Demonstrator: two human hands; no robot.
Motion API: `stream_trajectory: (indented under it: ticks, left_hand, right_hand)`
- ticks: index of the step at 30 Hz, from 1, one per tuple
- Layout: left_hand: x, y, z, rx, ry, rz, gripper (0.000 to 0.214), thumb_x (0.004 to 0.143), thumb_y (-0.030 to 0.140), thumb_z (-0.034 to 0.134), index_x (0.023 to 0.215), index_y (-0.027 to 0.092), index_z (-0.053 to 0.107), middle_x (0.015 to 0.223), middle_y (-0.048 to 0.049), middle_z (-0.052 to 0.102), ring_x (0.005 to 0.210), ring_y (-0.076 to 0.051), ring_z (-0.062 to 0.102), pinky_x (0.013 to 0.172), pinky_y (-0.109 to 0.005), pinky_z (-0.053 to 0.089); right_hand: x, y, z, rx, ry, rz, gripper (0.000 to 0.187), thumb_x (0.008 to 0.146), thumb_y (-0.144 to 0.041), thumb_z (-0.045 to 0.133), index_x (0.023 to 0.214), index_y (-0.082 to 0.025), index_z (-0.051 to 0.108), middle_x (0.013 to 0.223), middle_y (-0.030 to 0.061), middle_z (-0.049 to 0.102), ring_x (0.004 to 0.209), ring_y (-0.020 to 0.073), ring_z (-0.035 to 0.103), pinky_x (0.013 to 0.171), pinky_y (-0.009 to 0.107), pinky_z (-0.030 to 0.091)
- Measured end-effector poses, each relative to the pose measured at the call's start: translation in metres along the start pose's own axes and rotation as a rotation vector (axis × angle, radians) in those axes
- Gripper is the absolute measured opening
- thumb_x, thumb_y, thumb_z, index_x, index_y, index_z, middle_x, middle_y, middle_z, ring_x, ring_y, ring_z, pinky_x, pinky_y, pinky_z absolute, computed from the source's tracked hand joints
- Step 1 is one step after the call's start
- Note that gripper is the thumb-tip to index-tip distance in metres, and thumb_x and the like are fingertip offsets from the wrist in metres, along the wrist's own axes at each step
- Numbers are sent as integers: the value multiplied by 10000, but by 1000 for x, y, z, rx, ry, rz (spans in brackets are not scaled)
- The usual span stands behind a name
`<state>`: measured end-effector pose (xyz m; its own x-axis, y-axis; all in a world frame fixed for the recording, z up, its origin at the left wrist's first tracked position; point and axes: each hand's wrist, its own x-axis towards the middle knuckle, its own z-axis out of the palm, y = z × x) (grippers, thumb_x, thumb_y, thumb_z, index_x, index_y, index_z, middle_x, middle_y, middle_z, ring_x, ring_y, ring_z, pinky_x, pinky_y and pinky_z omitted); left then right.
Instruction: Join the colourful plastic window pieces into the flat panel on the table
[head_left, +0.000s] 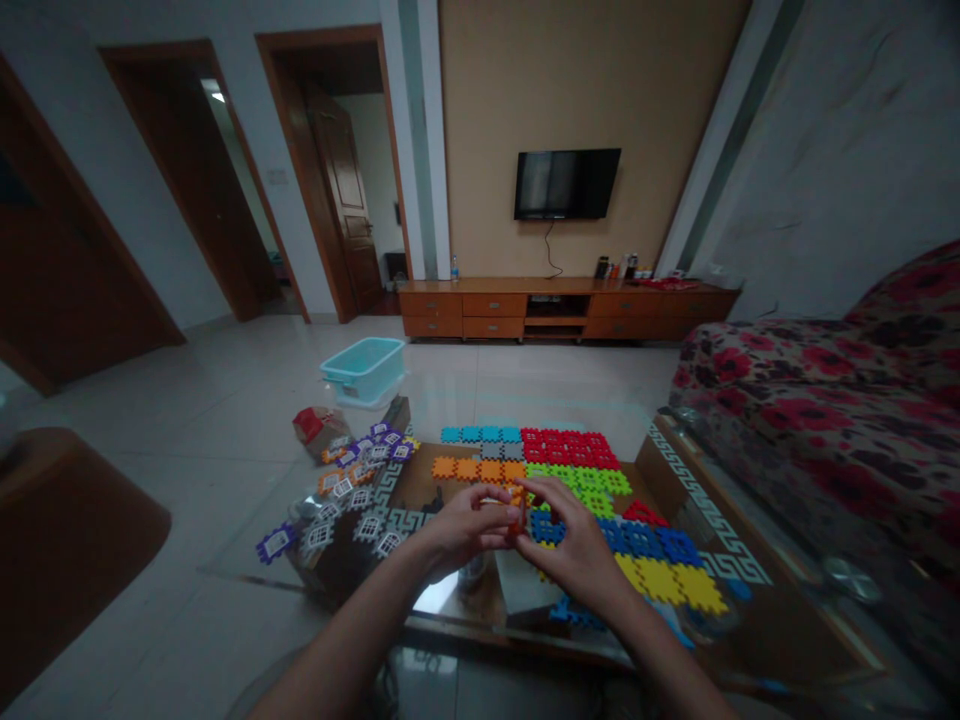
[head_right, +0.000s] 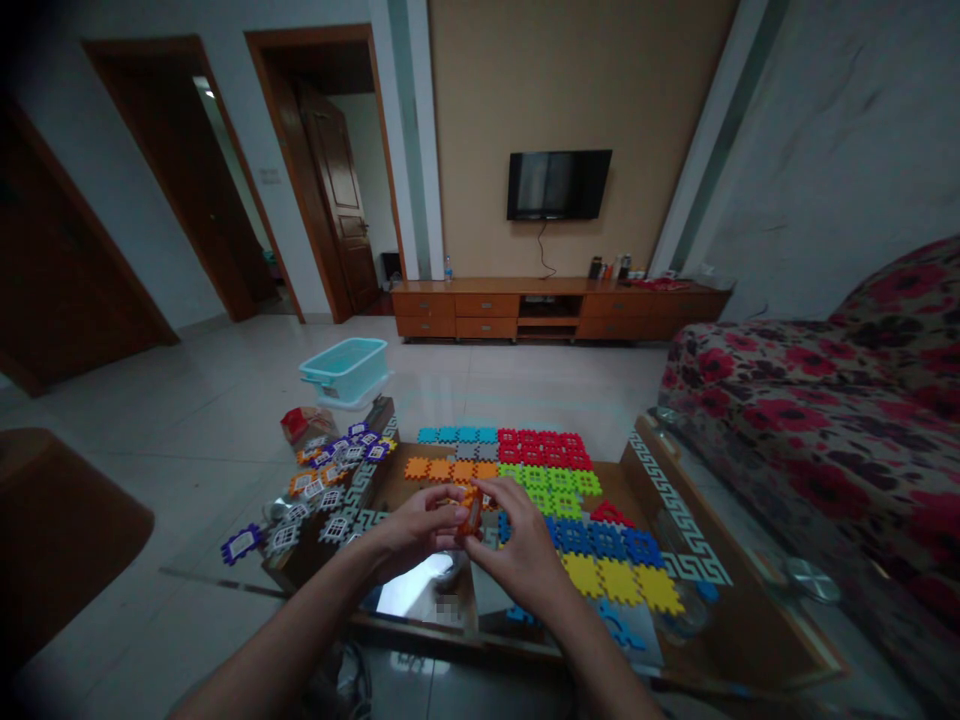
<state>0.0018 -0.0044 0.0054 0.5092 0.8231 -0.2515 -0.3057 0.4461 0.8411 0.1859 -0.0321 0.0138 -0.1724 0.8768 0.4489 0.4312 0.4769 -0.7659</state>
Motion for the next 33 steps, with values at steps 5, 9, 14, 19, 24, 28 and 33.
stream_trajectory:
  ticks: [5, 9, 14, 19, 24, 28, 33]
  left_hand:
    - [-1, 0, -2, 7, -10, -12, 432, 694, 258, 849, 997, 152, 559, 902, -63, 670, 750, -136, 672, 760, -296, 518]
    - [0, -1, -2, 11, -9, -16, 432, 690, 265, 851, 987, 155, 558, 916, -65, 669, 749, -140, 674, 769, -308, 520]
    - [1, -1, -3, 12, -21, -24, 451, 684, 263, 857, 996, 148, 553, 944, -76, 668, 760, -140, 673, 773, -309, 515]
    - [3, -3, -6, 8, -29, -30, 468, 673, 263, 867, 1000, 146, 553, 953, -82, 668, 768, -145, 674, 785, -318, 510]
    - [3, -3, -5, 7, -13, -36, 513, 645, 275, 885, 1009, 144, 548, 953, -84, 673, 761, -149, 677, 777, -324, 508]
    - [3, -2, -5, 13, -11, -37, 521, 642, 284, 886, 1018, 142, 555, 951, -81, 676, 763, -148, 676, 774, -322, 504]
    - [2, -3, -3, 17, -24, -30, 491, 645, 280, 880, 1000, 133, 574, 952, -83, 676, 775, -148, 669, 762, -314, 499]
  right_hand:
    - [-1, 1, 1, -12, -5, -18, 503, 715, -190, 713, 1205, -278, 642, 1176, 64, 657, 1111, 262, 594, 980, 461, 464]
    - [-2, 1, 0, -16, -19, -27, 496, 716, -175, 703, 1198, -273, 638, 1179, 66, 654, 1110, 260, 596, 972, 452, 470]
    - [-2, 1, 0, -36, -33, -55, 474, 725, -166, 688, 1183, -263, 616, 1162, 65, 651, 1088, 252, 601, 944, 440, 487]
    - [-2, 3, 1, -58, -37, -97, 471, 728, -145, 657, 1183, -246, 591, 1156, 70, 643, 1078, 245, 601, 932, 439, 497]
    - [-3, 3, 1, -80, -42, -99, 489, 736, -145, 657, 1205, -259, 583, 1166, 59, 645, 1087, 234, 603, 942, 427, 498]
    - [-2, 2, 0, -85, -48, -102, 488, 737, -140, 656, 1206, -254, 585, 1167, 62, 646, 1088, 233, 601, 942, 421, 499]
    - [-3, 0, 2, -95, -52, -103, 488, 736, -134, 647, 1205, -251, 579, 1164, 66, 645, 1081, 237, 601, 934, 428, 504]
